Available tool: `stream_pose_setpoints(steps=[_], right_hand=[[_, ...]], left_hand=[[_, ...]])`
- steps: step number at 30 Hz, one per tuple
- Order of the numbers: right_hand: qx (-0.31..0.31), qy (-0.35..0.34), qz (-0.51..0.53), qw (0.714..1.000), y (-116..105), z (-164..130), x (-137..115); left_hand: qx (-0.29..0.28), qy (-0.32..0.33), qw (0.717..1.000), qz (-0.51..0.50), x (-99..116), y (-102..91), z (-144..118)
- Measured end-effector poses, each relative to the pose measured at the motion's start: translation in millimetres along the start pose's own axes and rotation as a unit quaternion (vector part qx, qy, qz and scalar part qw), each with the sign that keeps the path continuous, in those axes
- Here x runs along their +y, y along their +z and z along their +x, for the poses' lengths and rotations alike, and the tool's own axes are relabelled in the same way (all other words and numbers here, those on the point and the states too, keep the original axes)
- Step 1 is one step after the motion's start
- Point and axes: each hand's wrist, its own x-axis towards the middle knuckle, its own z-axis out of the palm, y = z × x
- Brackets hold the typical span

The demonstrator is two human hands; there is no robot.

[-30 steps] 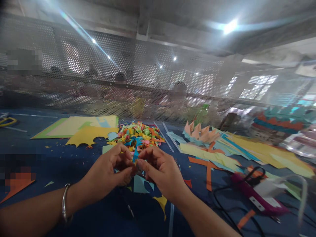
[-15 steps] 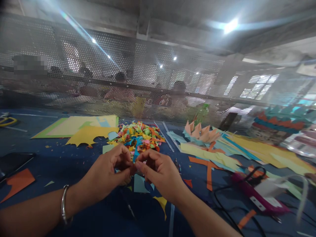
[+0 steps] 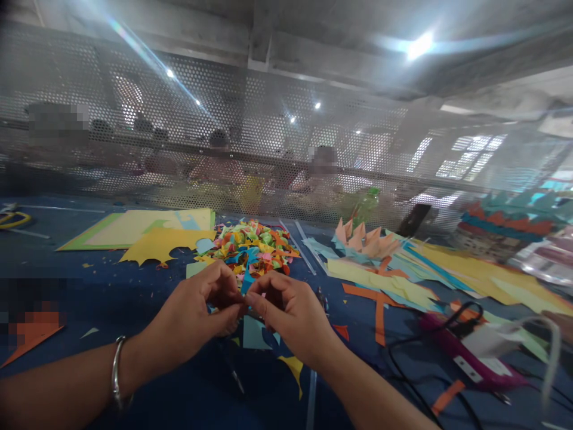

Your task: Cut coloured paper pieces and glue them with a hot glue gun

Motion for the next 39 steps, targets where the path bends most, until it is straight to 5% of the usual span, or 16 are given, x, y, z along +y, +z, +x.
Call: stream_pose_setpoints(steps=[14,25,33,39], right_hand=[[0.001,0.006,0.003,1.0,-0.7,-1.9,-2.4],[0.013,0.013,0.01,1.0,-1.5,-1.5,-1.4],[0.024,0.011,-0.039,0.999,-2.9,0.2,-3.4],[-0.088,-0.045,-0.205,0.974,2.2,-1.1,-0.2]], left_hand=[[-0.012,-0.008,1.0,-0.015,2.8,0.5,-0.4],[-0.013,-0.057,0.987,-0.152,-1.8,1.8,2.4],[0.048,-0.125,0.963,-0.233,-5.6,-1.9,9.2],[0.09,-0.143,0.956,-0.24,-6.5,-7.4,14.0]])
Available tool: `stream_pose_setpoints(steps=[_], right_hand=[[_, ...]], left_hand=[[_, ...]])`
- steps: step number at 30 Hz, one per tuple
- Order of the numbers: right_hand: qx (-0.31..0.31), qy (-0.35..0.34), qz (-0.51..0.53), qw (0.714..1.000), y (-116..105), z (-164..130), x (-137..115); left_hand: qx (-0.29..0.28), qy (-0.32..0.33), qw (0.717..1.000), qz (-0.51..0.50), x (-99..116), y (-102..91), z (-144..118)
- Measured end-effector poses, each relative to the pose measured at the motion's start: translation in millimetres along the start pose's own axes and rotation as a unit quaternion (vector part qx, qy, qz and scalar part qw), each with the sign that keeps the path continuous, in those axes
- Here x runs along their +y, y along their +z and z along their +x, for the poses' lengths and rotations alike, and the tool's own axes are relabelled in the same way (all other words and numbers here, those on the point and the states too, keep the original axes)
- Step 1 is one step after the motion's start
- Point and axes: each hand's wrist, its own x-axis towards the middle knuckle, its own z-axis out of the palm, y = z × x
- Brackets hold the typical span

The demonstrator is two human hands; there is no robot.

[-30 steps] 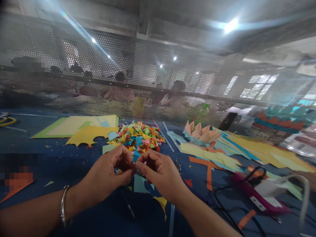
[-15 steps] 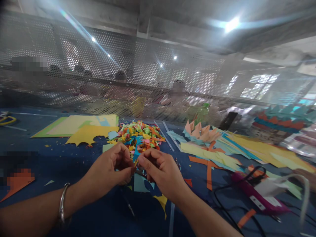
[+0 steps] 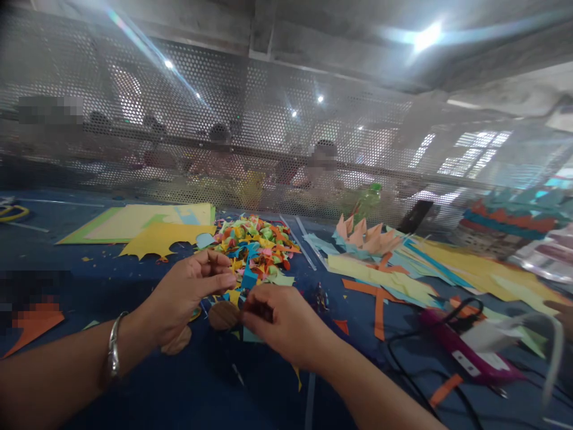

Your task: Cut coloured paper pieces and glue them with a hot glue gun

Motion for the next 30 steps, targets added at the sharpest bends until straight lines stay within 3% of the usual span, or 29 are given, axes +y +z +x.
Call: stream_pose_setpoints(steps=[5,9,15,21,25,30], right_hand=[[-0.095,-0.001,-0.071,0.993,10.1,-2.4,-8.0],[-0.116,0.008,-0.097,0.988,16.6,-5.0,-11.6],[-0.099,0.023,-0.125,0.987,21.7,-5.7,-10.8],[-0.041,0.038,-0.136,0.989,14.7,-4.1,-7.4],[-0.008,0.035,-0.093,0.995,9.1,-3.8,-3.2],[0.008,0.031,0.006,0.999,5.8,-2.6,-0.9]], left_hand=[[-0.01,-0.007,1.0,0.004,0.1,2.1,-2.1],[0.002,-0.002,1.0,0.0,-0.7,2.0,-1.3],[0.016,0.001,1.0,-0.002,-1.7,0.4,0.6],[0.021,0.012,1.0,0.001,0.8,0.4,0.7],[0.028,0.031,0.999,-0.007,4.4,-1.1,2.3],[0.078,0.052,0.996,-0.011,7.8,-7.4,8.7]])
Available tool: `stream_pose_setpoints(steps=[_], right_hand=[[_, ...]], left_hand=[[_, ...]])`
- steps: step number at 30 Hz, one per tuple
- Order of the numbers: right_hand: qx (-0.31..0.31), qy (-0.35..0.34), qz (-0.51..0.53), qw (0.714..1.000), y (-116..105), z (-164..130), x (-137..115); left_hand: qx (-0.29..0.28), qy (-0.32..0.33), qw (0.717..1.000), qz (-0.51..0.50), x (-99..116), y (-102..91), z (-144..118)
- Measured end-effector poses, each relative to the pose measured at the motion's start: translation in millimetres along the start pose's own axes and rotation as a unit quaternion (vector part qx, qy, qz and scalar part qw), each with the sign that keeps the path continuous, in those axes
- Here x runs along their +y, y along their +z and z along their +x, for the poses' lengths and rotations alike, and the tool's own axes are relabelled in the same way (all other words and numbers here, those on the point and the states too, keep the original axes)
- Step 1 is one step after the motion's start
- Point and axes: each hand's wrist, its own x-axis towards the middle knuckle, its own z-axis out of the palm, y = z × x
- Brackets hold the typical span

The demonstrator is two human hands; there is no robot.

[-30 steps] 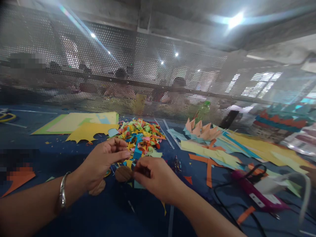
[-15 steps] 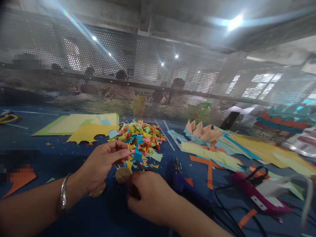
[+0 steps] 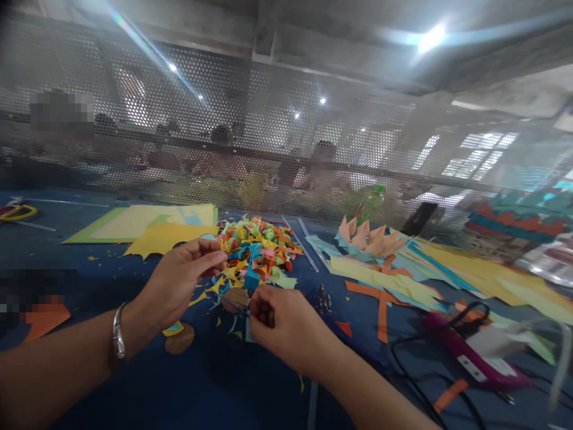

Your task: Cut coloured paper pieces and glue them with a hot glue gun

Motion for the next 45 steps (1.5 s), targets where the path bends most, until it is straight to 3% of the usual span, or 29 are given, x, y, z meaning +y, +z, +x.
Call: stream_pose_setpoints(steps=[6,14,16,20,23,29,40,42,45], right_hand=[[0.057,0.006,0.097,0.994,-11.8,0.8,-4.6],[0.199,-0.001,0.165,0.966,-25.2,-4.2,0.6],[0.186,-0.006,0.164,0.969,-23.2,-4.1,-0.2],[0.078,-0.002,0.146,0.986,-13.8,-1.8,-3.8],[0.041,-0.002,0.145,0.988,-10.3,-2.4,-5.3],[0.079,-0.022,0.143,0.986,-17.1,-8.1,-8.1],[0.0,-0.06,0.165,0.984,1.3,-7.1,-16.1],[0.013,-0.063,0.171,0.983,-0.5,-8.0,-14.2],[0.086,-0.076,0.152,0.982,-4.2,-9.6,-10.6]], left_hand=[[0.021,0.003,1.0,-0.004,-2.1,-4.3,8.5],[-0.017,-0.039,0.999,-0.017,-2.4,-0.2,0.6],[-0.027,-0.049,0.998,-0.01,-3.0,1.0,-1.1],[-0.033,-0.052,0.998,-0.006,-3.8,2.6,-2.3],[-0.033,-0.048,0.998,-0.001,-3.8,2.6,-2.6],[-0.026,-0.045,0.999,0.001,-4.8,1.4,-1.8],[-0.032,-0.047,0.998,0.026,-8.6,9.9,-12.1],[-0.046,-0.059,0.997,0.023,-8.6,10.2,-13.9],[-0.047,-0.057,0.997,0.018,-8.8,9.8,-14.0]])
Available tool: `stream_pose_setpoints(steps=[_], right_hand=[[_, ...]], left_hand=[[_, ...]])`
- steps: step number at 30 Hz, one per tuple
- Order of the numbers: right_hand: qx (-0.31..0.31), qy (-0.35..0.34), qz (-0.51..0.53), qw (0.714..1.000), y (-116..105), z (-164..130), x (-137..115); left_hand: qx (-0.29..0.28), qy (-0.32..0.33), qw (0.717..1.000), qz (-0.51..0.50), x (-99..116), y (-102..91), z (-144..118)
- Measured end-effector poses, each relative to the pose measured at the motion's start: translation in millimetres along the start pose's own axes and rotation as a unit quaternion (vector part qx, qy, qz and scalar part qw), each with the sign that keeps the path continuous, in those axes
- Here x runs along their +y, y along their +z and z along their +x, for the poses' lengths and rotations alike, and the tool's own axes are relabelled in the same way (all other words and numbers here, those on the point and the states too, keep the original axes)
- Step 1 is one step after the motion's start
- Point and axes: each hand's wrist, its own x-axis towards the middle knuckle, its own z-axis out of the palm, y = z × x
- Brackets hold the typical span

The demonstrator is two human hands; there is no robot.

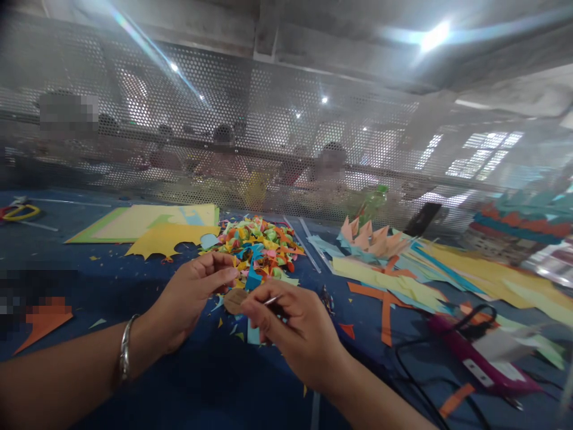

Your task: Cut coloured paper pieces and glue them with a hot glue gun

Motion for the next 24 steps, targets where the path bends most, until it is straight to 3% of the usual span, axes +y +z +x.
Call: stream_pose_setpoints(steps=[2,8,11,15,24], right_hand=[[0.027,-0.021,-0.036,0.999,-0.4,0.3,1.5],[-0.045,-0.006,-0.018,0.999,5.4,2.4,3.7],[0.04,0.015,0.072,0.997,-1.1,0.8,4.4],[0.155,-0.003,0.197,0.968,-10.1,2.7,6.6],[0.176,0.052,0.255,0.949,-6.4,16.0,8.7]], left_hand=[[0.008,0.008,1.0,0.0,0.0,-0.2,0.8],[0.01,0.007,1.0,0.005,2.3,0.2,2.0],[0.012,0.007,1.0,-0.007,2.1,-0.7,2.8],[-0.004,-0.006,1.0,-0.021,-0.7,-1.5,3.4],[-0.087,-0.056,0.989,-0.102,2.5,4.7,-7.4]])
